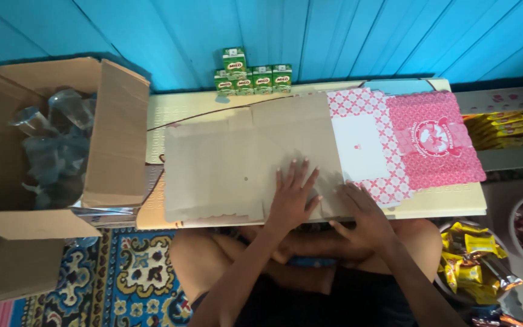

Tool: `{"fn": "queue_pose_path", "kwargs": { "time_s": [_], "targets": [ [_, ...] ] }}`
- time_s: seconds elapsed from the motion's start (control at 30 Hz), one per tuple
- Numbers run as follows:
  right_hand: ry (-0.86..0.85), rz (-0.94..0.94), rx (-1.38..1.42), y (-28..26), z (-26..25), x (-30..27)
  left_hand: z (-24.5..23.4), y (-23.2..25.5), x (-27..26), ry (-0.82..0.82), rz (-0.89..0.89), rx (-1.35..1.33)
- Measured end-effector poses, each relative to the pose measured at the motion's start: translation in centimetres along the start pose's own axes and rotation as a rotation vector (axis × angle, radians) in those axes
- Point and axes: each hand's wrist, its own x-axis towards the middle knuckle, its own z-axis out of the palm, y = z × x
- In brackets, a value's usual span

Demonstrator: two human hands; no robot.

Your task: Folding cardboard box flaps and applying small stickers to assemble packaging.

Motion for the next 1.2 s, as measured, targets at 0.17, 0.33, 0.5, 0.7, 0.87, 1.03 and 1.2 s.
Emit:
{"fn": "queue_pose_path", "kwargs": {
  "time_s": [0.17,0.33,0.5,0.7,0.87,1.03,1.2],
  "targets": [
    [-0.017,-0.065,-0.035,1.4,1.2,-0.2,0.4,-0.4,0.3,-0.018,-0.021,0.014],
    [-0.011,-0.146,-0.026,1.0,1.2,0.2,0.3,-0.2,0.2,-0.050,-0.041,0.011],
    [0.003,-0.209,-0.062,1.8,1.7,0.3,0.5,-0.2,0.2,-0.027,-0.034,0.046],
    [-0.024,-0.103,0.056,1.0,-0.3,1.8,1.0,-0.4,0.1,0.039,0.000,0.091],
    [-0.048,-0.048,0.084,1.2,0.0,2.0,1.6,-0.8,0.0,0.058,0.010,0.108],
    [-0.049,-0.108,0.109,1.7,-0.1,1.6,1.5,-0.8,0.0,0.031,0.005,0.086],
    [-0.016,-0.131,0.111,2.5,0.3,1.2,1.3,-0.7,0.0,0.045,0.010,0.111]
  ]
}}
